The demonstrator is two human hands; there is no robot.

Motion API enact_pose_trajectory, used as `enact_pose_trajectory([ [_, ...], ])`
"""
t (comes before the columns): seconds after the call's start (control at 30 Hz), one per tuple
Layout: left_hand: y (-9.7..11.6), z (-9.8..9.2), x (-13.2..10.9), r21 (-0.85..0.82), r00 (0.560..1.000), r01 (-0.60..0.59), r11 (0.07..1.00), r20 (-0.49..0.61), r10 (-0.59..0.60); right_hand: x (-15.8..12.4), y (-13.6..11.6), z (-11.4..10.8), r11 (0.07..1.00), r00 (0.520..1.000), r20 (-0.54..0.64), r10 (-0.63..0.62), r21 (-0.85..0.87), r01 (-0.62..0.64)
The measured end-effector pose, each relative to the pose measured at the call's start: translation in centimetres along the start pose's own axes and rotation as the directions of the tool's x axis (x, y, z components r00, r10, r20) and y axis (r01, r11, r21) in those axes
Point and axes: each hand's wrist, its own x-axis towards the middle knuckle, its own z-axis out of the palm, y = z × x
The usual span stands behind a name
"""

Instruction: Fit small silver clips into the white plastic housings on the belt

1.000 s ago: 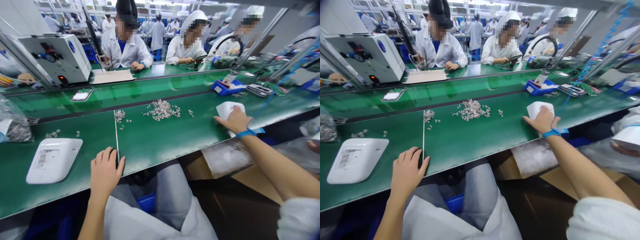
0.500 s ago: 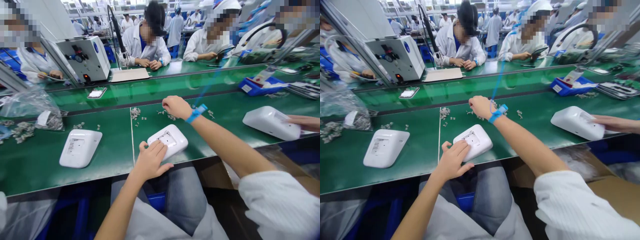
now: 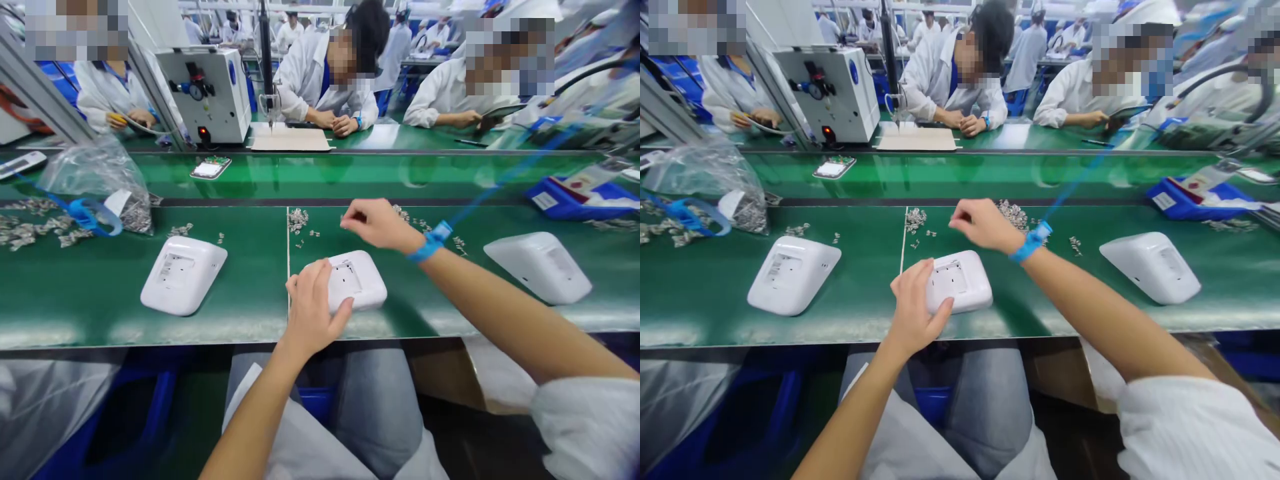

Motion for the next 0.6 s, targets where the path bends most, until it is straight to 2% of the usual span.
enact_pose_trajectory([
  [0.07, -0.2, 0.1, -0.2, -0.035, 1.000, -0.020, 0.999, -0.014, 0.020, -2.3, -4.1, 0.1, 0.960, 0.986, 0.075, -0.146, 0.250, 0.123],
  [0.1, -0.3, 0.2, -0.3, -0.052, 0.999, -0.026, 0.998, -0.030, 0.025, -3.3, -5.8, 0.2, 0.937, 0.984, 0.080, -0.162, 0.325, 0.128],
  [0.17, -0.4, 0.1, -0.6, -0.087, 0.998, -0.017, 0.996, -0.056, 0.012, -4.7, -8.1, 0.4, 0.898, 0.989, 0.087, -0.117, 0.435, 0.068],
  [0.27, -0.4, -0.4, -0.7, -0.149, 0.999, 0.026, 0.988, -0.037, -0.032, -5.2, -9.1, 0.6, 0.847, 0.990, 0.140, -0.007, 0.528, -0.068],
  [0.47, -0.2, -1.0, -0.5, -0.239, 0.997, 0.073, 0.968, 0.029, -0.068, -4.4, -8.1, 0.1, 0.881, 0.965, 0.249, 0.083, 0.434, -0.187],
  [0.53, -0.2, -1.0, -0.5, -0.254, 0.995, 0.081, 0.964, 0.069, -0.066, -4.6, -8.0, -0.1, 0.933, 0.961, 0.266, 0.081, 0.318, -0.167],
  [0.6, -0.2, -0.9, -0.5, -0.259, 0.991, 0.080, 0.962, 0.122, -0.050, -5.0, -7.8, -0.1, 0.990, 0.966, 0.249, 0.068, 0.107, -0.097],
])
